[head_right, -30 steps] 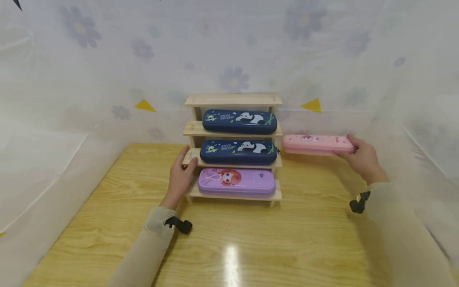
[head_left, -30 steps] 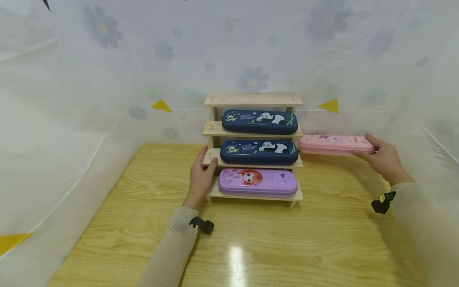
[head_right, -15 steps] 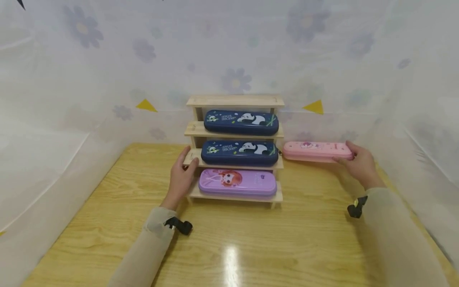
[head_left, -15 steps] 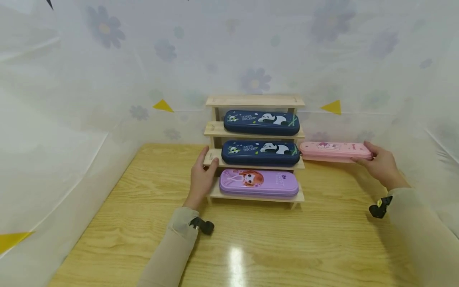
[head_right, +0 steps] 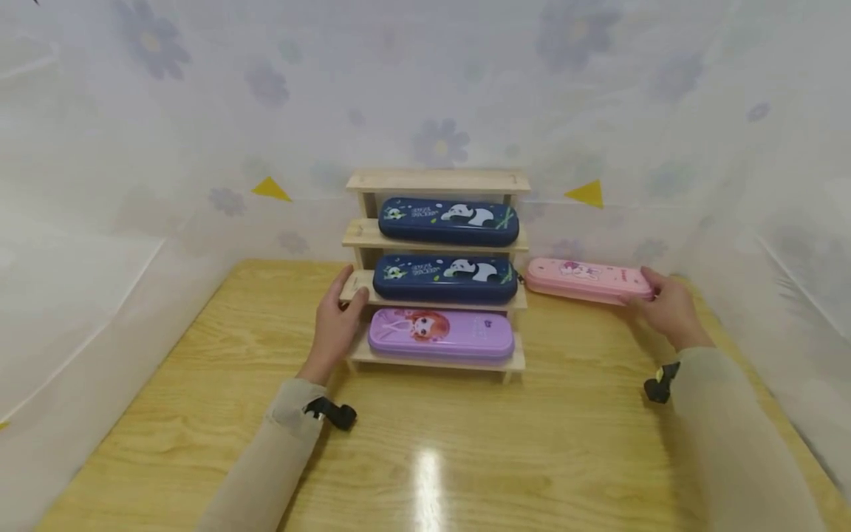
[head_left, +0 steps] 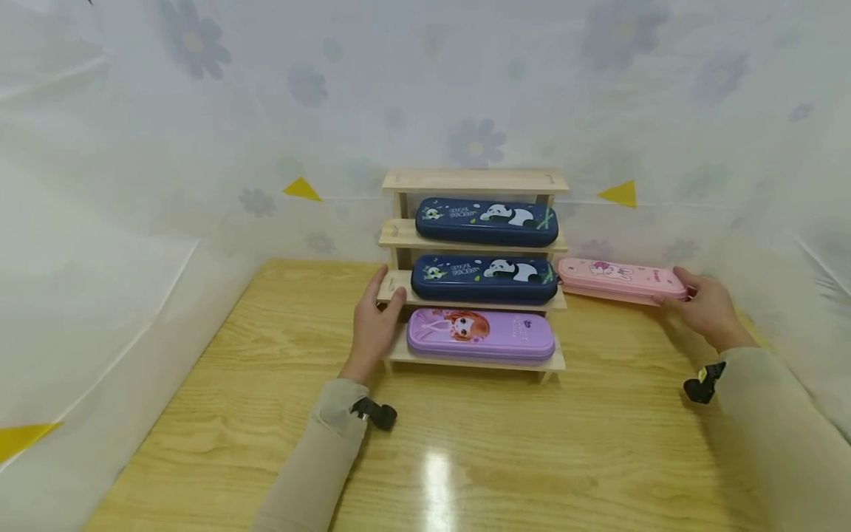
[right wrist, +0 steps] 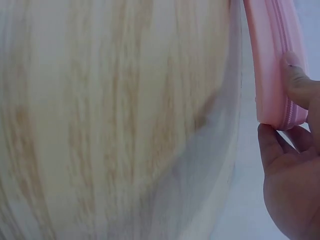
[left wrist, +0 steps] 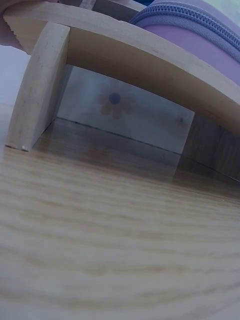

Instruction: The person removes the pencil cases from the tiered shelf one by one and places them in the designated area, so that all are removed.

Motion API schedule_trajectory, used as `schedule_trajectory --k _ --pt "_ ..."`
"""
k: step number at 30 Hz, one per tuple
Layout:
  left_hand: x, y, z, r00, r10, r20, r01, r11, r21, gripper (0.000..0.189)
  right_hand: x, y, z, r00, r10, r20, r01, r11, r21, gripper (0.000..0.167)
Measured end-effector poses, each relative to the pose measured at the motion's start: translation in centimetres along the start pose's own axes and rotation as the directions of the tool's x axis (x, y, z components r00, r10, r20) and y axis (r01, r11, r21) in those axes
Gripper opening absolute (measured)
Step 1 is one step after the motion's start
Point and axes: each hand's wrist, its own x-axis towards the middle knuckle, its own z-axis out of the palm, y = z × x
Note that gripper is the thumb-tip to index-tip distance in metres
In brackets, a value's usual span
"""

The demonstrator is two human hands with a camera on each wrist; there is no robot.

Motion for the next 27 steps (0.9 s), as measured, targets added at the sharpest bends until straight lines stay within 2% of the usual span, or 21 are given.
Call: schedule_trajectory --k 10,18,20,23,27 --pt "0.1 0.1 0.1 1.0 0.01 0.005 -0.01 1.0 0.011 0.059 -0.1 0.4 0.0 0.994 0.035 0.1 -0.036 0.999 0.007 0.089" --pt "0.0 0.2 0.1 1.0 -0.012 0.008 0.012 1.0 0.007 0.059 -0.1 0.4 0.3 0.989 0.066 0.136 -0.061 0.997 -0.038 0.093" --pt "0.0 0.2 0.1 1.0 -0.022 0.008 0.021 1.0 0.004 0.059 -0.1 0.0 0.3 0.991 0.06 0.117 -0.057 0.998 -0.034 0.095" --pt "0.0 0.2 0.0 0.999 -0.037 0.009 0.037 0.999 0.004 0.059 -0.2 -0.8 0.3 0.999 0.013 0.048 -0.013 1.0 -0.009 0.092" --pt "0.0 0.3 0.0 0.999 -0.043 0.016 0.042 0.999 0.007 0.06 -0.6 -2.4 0.3 0.998 -0.04 -0.05 0.044 0.995 0.091 0.084"
